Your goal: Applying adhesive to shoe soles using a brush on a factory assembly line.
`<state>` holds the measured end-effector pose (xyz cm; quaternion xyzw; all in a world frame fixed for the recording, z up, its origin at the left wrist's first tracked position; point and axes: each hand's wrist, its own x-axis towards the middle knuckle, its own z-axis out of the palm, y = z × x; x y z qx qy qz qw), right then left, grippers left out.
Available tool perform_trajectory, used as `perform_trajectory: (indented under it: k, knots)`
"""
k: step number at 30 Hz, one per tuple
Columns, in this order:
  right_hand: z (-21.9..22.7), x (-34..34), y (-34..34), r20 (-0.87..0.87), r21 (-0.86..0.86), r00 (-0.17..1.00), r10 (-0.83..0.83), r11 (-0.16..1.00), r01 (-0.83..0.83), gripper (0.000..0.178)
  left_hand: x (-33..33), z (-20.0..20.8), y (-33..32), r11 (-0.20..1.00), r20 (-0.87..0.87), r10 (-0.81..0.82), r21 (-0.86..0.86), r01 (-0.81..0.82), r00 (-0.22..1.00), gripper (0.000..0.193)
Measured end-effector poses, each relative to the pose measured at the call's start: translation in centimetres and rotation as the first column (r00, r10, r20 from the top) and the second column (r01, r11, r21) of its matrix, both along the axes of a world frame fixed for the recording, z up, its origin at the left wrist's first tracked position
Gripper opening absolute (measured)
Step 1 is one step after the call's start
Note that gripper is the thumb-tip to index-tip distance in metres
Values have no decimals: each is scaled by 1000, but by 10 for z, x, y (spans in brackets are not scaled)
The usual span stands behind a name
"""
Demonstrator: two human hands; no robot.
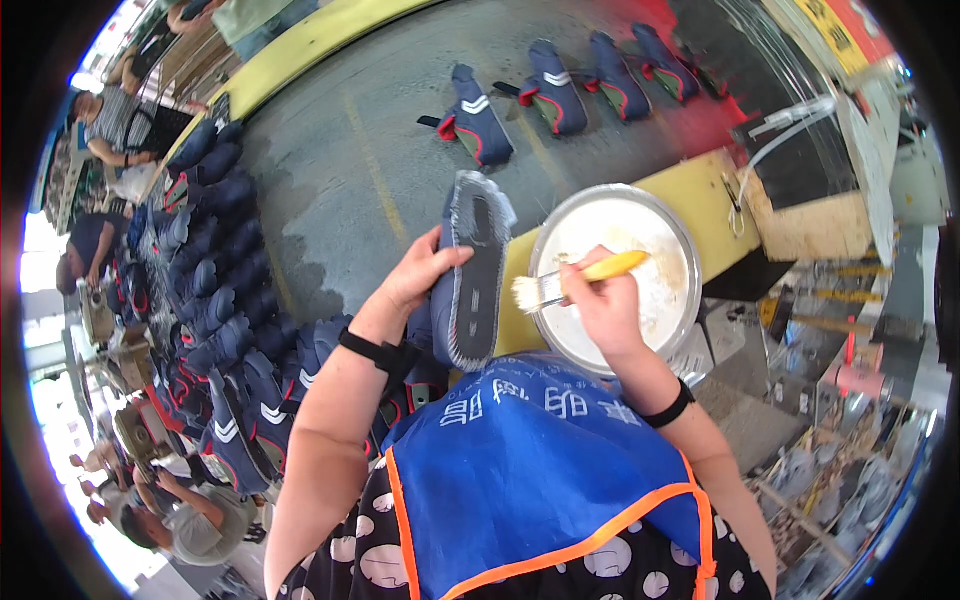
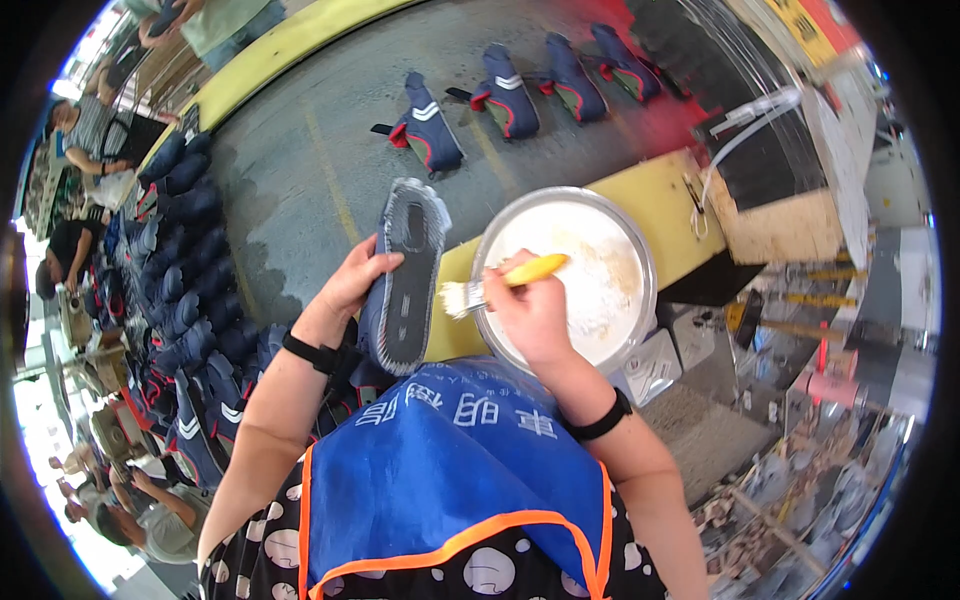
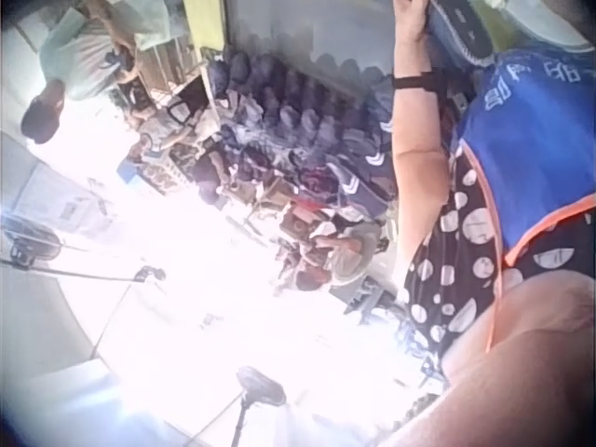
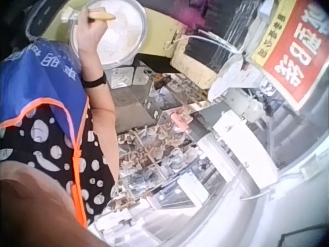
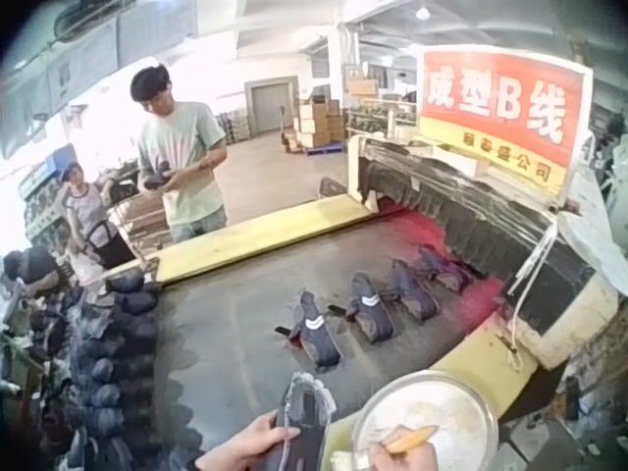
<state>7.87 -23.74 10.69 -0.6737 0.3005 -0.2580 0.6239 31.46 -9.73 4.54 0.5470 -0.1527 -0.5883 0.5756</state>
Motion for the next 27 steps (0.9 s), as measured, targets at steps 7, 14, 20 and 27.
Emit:
perform_trajectory:
  k: [7, 14, 20, 27]
  knots:
    - [6, -21, -49, -66, -6, 917, -393, 920, 393, 13, 139, -112, -30, 844, 538, 362, 157, -513, 761, 75]
    - [-13, -50, -40, -215, 31, 816, -536, 832, 554, 17, 193, -116, -92, 750, 886, -315, 452, -483, 340, 94]
    - [-15, -36, -45, -188, -18, 838, -512, 855, 519, 18, 151, -104, -65, 670, 747, -645, 655, -350, 163, 66]
    - [-8, -32, -52, -39, 41, 929, -368, 928, 370, 19, 22, -17, 37, 405, 388, -909, 909, 100, 154, 62]
